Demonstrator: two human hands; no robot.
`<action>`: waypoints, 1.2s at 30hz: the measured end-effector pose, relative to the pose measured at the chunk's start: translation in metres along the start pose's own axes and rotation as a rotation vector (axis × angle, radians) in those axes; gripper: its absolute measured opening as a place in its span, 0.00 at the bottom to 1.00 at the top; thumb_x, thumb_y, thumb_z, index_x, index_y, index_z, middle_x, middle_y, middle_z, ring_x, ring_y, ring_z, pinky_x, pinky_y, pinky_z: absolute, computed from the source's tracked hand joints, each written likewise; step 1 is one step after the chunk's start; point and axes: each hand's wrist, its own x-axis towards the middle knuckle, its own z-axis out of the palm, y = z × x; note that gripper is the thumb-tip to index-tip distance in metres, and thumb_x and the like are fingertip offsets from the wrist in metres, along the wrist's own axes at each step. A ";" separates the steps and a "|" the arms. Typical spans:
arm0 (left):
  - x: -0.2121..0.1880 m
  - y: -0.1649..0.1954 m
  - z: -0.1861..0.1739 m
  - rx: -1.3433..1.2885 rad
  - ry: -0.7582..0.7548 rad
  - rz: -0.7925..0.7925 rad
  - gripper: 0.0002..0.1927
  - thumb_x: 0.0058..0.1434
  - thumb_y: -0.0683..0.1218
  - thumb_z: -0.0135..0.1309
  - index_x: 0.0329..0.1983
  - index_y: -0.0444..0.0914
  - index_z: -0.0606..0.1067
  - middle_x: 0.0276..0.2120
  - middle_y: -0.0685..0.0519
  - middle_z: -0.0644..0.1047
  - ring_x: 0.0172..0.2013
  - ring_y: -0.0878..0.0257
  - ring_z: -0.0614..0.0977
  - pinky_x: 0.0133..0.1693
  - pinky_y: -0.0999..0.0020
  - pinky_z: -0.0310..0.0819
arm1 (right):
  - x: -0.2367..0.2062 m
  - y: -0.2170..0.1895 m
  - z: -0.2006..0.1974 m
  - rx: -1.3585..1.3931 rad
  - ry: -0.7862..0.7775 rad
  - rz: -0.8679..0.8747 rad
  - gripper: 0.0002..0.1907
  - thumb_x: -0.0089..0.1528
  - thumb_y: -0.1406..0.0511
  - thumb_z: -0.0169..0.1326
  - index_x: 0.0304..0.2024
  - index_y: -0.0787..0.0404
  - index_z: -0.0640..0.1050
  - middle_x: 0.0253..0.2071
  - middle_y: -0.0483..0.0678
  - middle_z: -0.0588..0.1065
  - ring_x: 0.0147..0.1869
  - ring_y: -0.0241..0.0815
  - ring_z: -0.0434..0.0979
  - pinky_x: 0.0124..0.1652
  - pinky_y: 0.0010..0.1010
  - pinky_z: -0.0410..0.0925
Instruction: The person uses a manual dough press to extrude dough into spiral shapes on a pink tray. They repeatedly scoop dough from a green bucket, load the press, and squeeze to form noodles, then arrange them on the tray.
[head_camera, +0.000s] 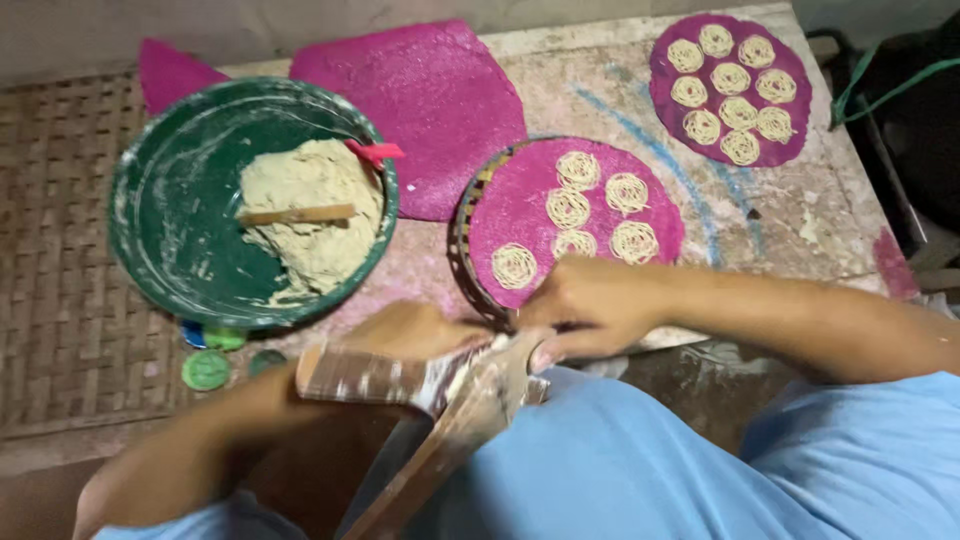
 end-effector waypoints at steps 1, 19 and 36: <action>-0.014 -0.007 0.005 0.003 0.010 -0.031 0.16 0.65 0.54 0.49 0.56 0.53 0.75 0.35 0.46 0.81 0.33 0.51 0.84 0.37 0.58 0.79 | 0.008 0.003 0.012 0.082 0.003 -0.010 0.23 0.70 0.51 0.49 0.33 0.62 0.73 0.26 0.52 0.72 0.31 0.54 0.76 0.32 0.44 0.65; -0.152 -0.281 0.123 -1.618 0.386 0.063 0.16 0.64 0.47 0.52 0.49 0.31 0.77 0.42 0.50 0.80 0.44 0.61 0.80 0.49 0.63 0.74 | 0.219 0.065 -0.067 -1.475 0.319 -0.424 0.10 0.62 0.58 0.68 0.38 0.50 0.79 0.35 0.42 0.78 0.40 0.40 0.78 0.42 0.37 0.72; -0.158 -0.338 0.102 -0.086 1.685 -0.430 0.33 0.66 0.45 0.61 0.72 0.35 0.63 0.60 0.43 0.72 0.57 0.50 0.78 0.56 0.58 0.74 | 0.370 0.212 0.048 -0.940 -0.267 0.523 0.11 0.66 0.68 0.46 0.47 0.65 0.77 0.36 0.56 0.80 0.36 0.55 0.84 0.32 0.44 0.75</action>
